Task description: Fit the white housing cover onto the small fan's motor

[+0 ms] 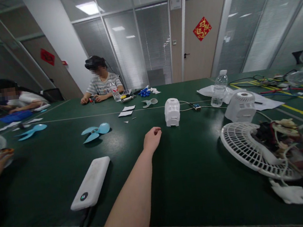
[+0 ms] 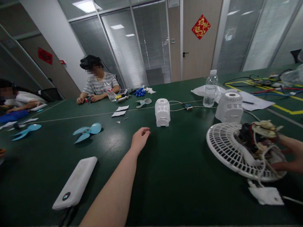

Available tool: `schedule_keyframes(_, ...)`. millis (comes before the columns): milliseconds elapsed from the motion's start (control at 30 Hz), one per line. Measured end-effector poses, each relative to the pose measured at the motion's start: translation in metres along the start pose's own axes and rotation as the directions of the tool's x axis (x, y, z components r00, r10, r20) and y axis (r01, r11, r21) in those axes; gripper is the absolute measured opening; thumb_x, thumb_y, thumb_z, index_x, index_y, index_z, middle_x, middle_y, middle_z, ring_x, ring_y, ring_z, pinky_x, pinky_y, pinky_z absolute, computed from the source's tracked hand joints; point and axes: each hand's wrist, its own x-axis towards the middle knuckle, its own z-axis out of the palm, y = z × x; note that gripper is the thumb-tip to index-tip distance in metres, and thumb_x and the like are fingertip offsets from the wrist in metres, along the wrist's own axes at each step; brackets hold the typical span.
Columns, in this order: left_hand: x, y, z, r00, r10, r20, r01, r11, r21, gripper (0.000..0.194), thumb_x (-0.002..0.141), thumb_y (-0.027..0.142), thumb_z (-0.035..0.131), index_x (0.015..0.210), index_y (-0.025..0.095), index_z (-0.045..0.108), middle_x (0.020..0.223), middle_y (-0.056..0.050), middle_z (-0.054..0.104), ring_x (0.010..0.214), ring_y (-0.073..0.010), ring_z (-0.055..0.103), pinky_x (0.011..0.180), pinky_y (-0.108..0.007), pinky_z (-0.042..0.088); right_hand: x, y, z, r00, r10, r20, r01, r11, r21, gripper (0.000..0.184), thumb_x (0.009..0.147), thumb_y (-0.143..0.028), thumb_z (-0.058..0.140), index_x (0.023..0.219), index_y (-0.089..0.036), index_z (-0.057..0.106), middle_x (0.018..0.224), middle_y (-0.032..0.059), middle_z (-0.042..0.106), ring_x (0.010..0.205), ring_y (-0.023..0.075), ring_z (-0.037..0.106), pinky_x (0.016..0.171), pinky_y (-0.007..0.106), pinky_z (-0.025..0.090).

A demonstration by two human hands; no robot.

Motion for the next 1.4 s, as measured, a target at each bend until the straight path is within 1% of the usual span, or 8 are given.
schedule_keyframes(133, 0.000, 0.001, 0.000, 1.000, 0.016, -0.001, -0.016, 1.000, -0.009, 0.023, 0.085, 0.031, 0.059, 0.106, 0.025, 0.067, 0.104, -0.004, 0.071, 0.096, -0.0194, 0.065, 0.089, -0.032, 0.049, 0.005, -0.075, 0.033, 0.985, -0.089, 0.147, 0.095, 0.995, -0.033, 0.058, 0.064, -0.040, 0.078, 0.117, -0.022, 0.061, 0.121, 0.0211, 0.061, 0.104, 0.0344, 0.063, 0.084, 0.041, 0.053)
schedule_keyframes(333, -0.004, 0.009, 0.005, 0.998, 0.056, 0.035, -0.054, 0.997, -0.061, 0.027, 0.087, 0.035, 0.057, 0.111, 0.026, 0.067, 0.108, -0.003, 0.071, 0.090, -0.0178, 0.066, 0.085, -0.031, 0.051, 0.013, -0.189, 0.076, 0.951, -0.271, 0.152, 0.292, 0.946, -0.139, 0.074, 0.069, -0.060, 0.068, 0.127, -0.015, 0.054, 0.124, 0.0169, 0.058, 0.115, 0.0366, 0.054, 0.100, 0.050, 0.046)
schedule_keyframes(500, 0.000, 0.008, 0.006, 0.997, 0.071, 0.044, -0.066, 0.992, -0.107, 0.029, 0.087, 0.035, 0.057, 0.112, 0.026, 0.067, 0.113, -0.002, 0.070, 0.091, -0.0172, 0.066, 0.088, -0.030, 0.051, 0.019, -0.242, 0.102, 0.928, -0.347, 0.134, 0.365, 0.919, -0.152, 0.077, 0.072, -0.063, 0.065, 0.130, -0.014, 0.051, 0.125, 0.0150, 0.057, 0.115, 0.0340, 0.053, 0.101, 0.049, 0.045)
schedule_keyframes(733, 0.008, 0.002, 0.003, 0.998, 0.055, 0.038, -0.048, 0.986, -0.160, 0.028, 0.085, 0.035, 0.060, 0.110, 0.025, 0.069, 0.112, -0.003, 0.071, 0.103, -0.0209, 0.064, 0.096, -0.034, 0.047, 0.021, -0.263, 0.117, 0.918, -0.371, 0.143, 0.387, 0.916, -0.109, 0.079, 0.072, -0.061, 0.064, 0.135, -0.016, 0.048, 0.133, 0.0142, 0.051, 0.118, 0.0347, 0.050, 0.102, 0.051, 0.044)
schedule_keyframes(900, 0.008, 0.002, 0.000, 0.997, 0.055, 0.055, -0.041, 0.974, -0.224, 0.030, 0.082, 0.035, 0.064, 0.109, 0.023, 0.070, 0.114, -0.005, 0.070, 0.105, -0.0220, 0.064, 0.096, -0.034, 0.048, 0.037, -0.253, 0.097, 0.864, -0.405, 0.299, 0.422, 0.906, 0.008, 0.062, 0.075, -0.028, 0.057, 0.135, -0.016, 0.049, 0.135, 0.0125, 0.051, 0.121, 0.0309, 0.050, 0.104, 0.049, 0.042)
schedule_keyframes(1067, 0.006, 0.004, 0.003, 0.998, 0.042, 0.036, -0.029, 0.954, -0.297, 0.034, 0.081, 0.035, 0.066, 0.113, 0.021, 0.067, 0.119, -0.008, 0.068, 0.107, -0.0217, 0.064, 0.096, -0.036, 0.048, 0.095, -0.245, 0.112, 0.955, -0.290, 0.065, 0.259, 0.920, 0.295, 0.040, 0.076, -0.021, 0.054, 0.116, -0.019, 0.061, 0.116, 0.0097, 0.063, 0.103, 0.0269, 0.061, 0.094, 0.048, 0.048)
schedule_keyframes(1233, 0.005, 0.008, 0.006, 0.999, 0.040, -0.035, -0.049, 0.946, -0.320, 0.032, 0.080, 0.031, 0.067, 0.111, 0.021, 0.067, 0.119, -0.007, 0.068, 0.106, -0.0213, 0.063, 0.096, -0.036, 0.047, 0.170, -0.252, 0.152, 0.965, -0.250, -0.078, 0.260, 0.879, 0.399, 0.076, 0.075, -0.033, 0.065, 0.143, -0.016, 0.034, 0.140, 0.0165, 0.044, 0.123, 0.0311, 0.049, 0.102, 0.052, 0.041)
schedule_keyframes(1400, 0.005, 0.012, 0.008, 0.994, 0.020, -0.109, -0.052, 0.955, -0.293, 0.028, 0.079, 0.029, 0.068, 0.106, 0.020, 0.068, 0.114, -0.008, 0.069, 0.103, -0.0216, 0.063, 0.093, -0.036, 0.047, 0.216, -0.261, 0.177, 0.946, -0.317, -0.074, 0.310, 0.808, 0.502, 0.114, 0.060, -0.034, 0.080, 0.152, -0.022, 0.012, 0.156, 0.0139, 0.017, 0.140, 0.0322, 0.027, 0.113, 0.050, 0.029)
